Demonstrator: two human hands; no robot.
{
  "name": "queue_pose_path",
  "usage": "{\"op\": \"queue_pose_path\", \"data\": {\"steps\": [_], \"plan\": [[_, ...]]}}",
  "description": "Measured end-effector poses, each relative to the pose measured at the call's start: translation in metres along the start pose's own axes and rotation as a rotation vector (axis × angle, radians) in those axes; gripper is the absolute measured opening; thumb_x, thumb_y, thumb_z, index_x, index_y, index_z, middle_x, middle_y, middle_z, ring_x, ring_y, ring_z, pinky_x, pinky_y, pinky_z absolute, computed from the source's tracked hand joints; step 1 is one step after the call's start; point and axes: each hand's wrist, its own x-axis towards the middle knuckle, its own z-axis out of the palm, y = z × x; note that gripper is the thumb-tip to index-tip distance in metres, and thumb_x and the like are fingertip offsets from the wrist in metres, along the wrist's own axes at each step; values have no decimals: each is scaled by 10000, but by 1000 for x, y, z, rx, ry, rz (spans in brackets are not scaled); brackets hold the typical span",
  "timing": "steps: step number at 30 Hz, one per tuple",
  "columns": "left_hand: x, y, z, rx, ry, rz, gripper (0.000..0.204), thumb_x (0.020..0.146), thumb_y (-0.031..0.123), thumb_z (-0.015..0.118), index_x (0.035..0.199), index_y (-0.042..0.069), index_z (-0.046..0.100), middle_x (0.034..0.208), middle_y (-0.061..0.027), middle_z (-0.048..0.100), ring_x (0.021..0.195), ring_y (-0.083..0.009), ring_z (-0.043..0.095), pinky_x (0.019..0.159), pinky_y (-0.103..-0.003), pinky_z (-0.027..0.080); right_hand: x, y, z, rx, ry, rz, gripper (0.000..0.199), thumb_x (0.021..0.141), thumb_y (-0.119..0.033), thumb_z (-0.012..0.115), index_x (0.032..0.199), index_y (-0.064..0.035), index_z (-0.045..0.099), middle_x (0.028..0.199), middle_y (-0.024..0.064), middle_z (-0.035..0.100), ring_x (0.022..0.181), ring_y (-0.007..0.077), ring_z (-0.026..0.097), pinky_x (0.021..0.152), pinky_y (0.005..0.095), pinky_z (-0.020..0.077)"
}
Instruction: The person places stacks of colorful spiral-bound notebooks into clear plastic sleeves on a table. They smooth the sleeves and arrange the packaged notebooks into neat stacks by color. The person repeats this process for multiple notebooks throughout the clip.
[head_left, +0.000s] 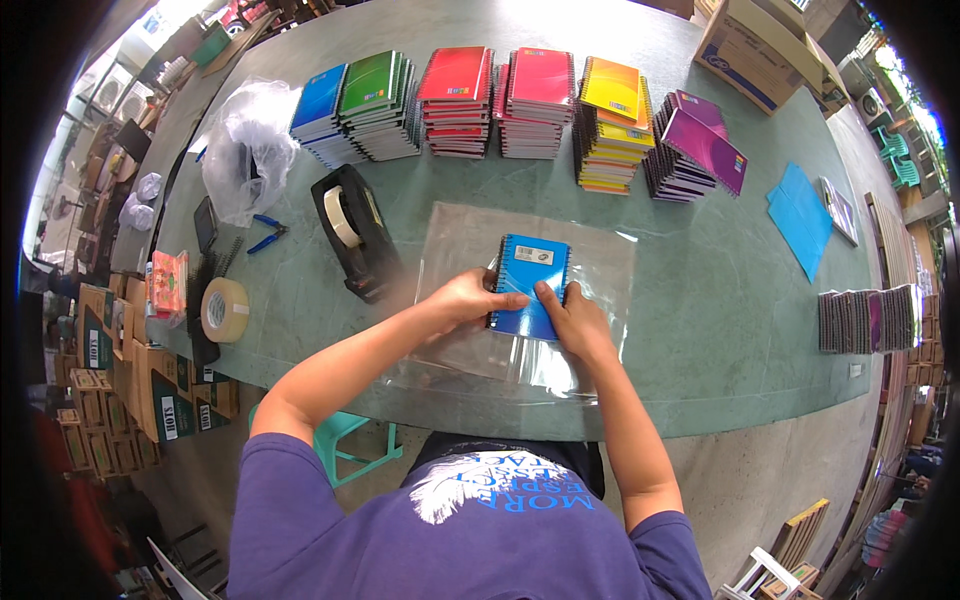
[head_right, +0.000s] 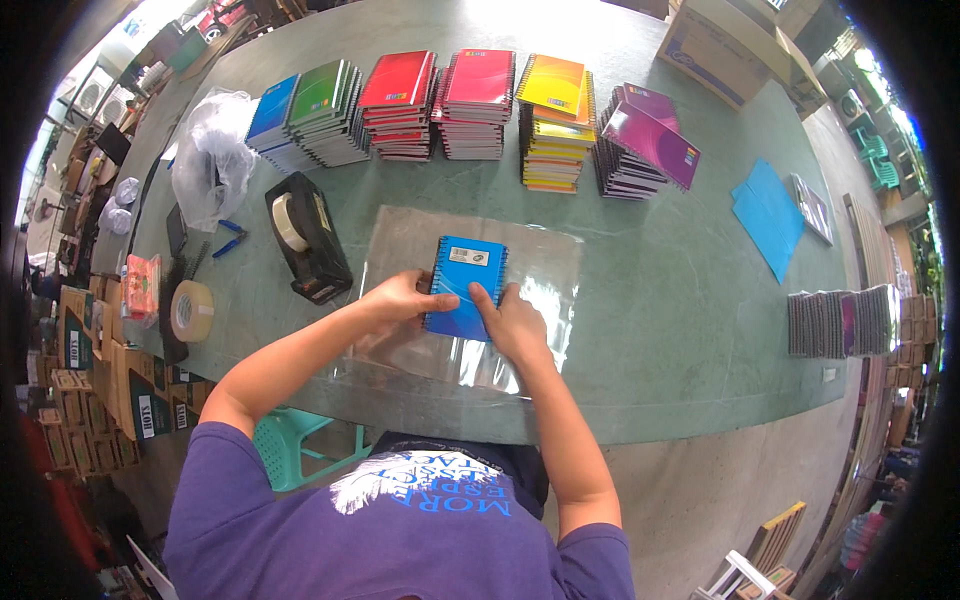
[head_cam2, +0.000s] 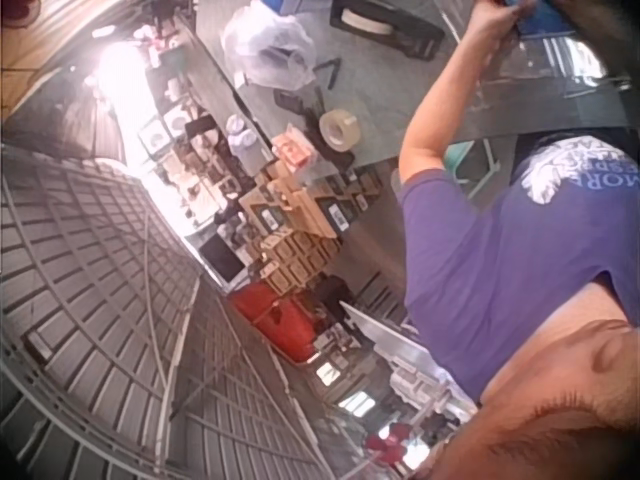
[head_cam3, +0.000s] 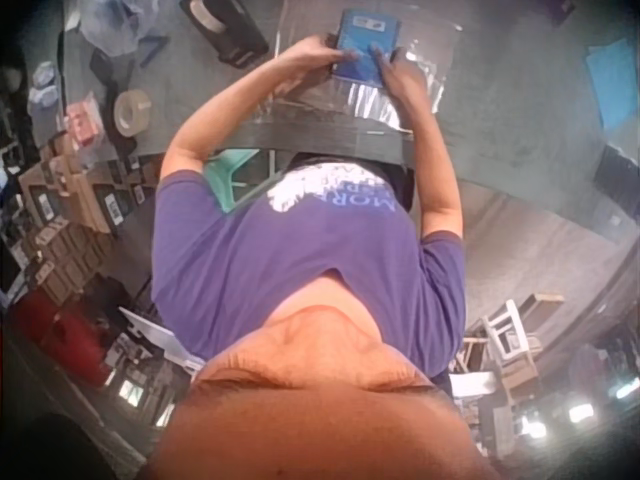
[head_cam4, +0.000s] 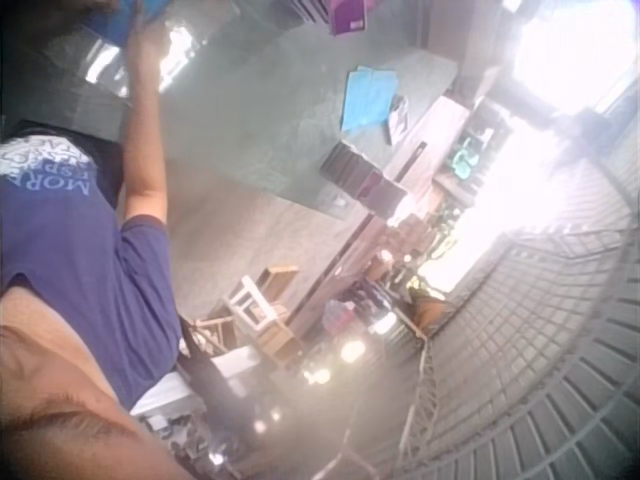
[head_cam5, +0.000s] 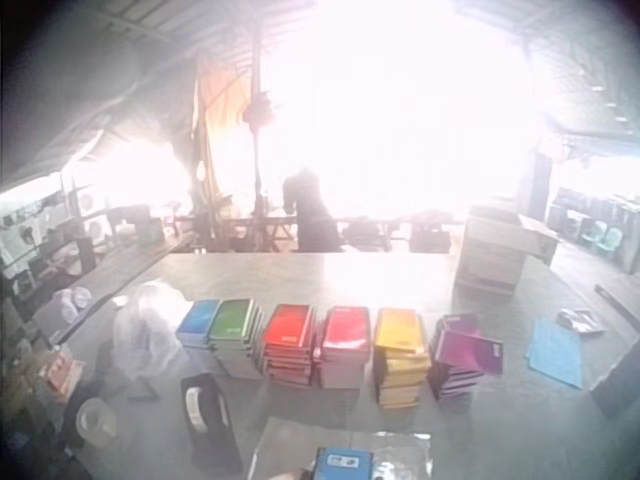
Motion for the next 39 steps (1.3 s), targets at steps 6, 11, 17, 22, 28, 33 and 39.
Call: {"op": "queue_pose_path", "data": {"steps": [6, 11, 17, 22, 28, 33, 39], "plan": [[-53, 32, 37, 256, 395, 627, 271, 771, 168, 706, 993, 49, 608, 881, -125, 619, 795, -237, 614, 663, -337, 490, 2, 37, -31, 493, -105, 10, 639, 893, -619, 394, 965, -2, 547, 648, 88, 571, 587, 171, 562, 555, 291, 456], [-38, -9, 166, 485, 201, 766, 164, 767, 152, 684, 774, 60, 549, 753, -82, 571, 728, -267, 564, 611, -367, 465, -11, 75, -89, 667, 56, -67, 561, 941, -550, 371, 996, -24, 558, 693, 48, 566, 596, 121, 538, 544, 248, 436], [-14, -23, 186, 474, 377, 861, 179, 785, 180, 660, 746, 59, 535, 711, -70, 548, 716, -227, 570, 571, -352, 462, -35, 143, -115, 558, 105, 27, 533, 949, -516, 382, 998, -21, 573, 760, 59, 590, 647, 126, 548, 589, 262, 450], [-26, -15, 178, 399, 389, 864, 141, 773, 120, 678, 789, 53, 555, 716, -99, 548, 668, -280, 554, 569, -387, 442, -48, 150, -85, 900, -320, 172, 526, 938, -481, 432, 962, 20, 591, 804, 106, 638, 674, 150, 609, 619, 276, 500], [-48, -3, 157, 368, 272, 850, 116, 784, 32, 639, 887, 11, 589, 781, -138, 594, 737, -301, 593, 646, -378, 482, -22, 79, -45, 773, -241, 125, 345, 893, -321, 578, 892, 23, 595, 676, 96, 622, 558, 125, 600, 492, 234, 493], [-29, 39, 62, 363, 690, 962, 249, 795, 79, 648, 1030, 13, 597, 946, -164, 605, 893, -347, 574, 791, -404, 467, -29, 49, -68, 520, -264, 66, 269, 872, -245, 618, 795, 9, 576, 595, 73, 599, 473, 108, 573, 406, 237, 461], [54, -10, 38, 320, 748, 725, 427, 843, 348, 619, 1105, 23, 525, 1006, -150, 577, 957, -332, 526, 832, -425, 411, -32, -35, -28, 4, -92, -423, 241, 809, -195, 540, 714, 25, 565, 679, 251, 601, 682, 415, 606, 646, 465, 490]]}}
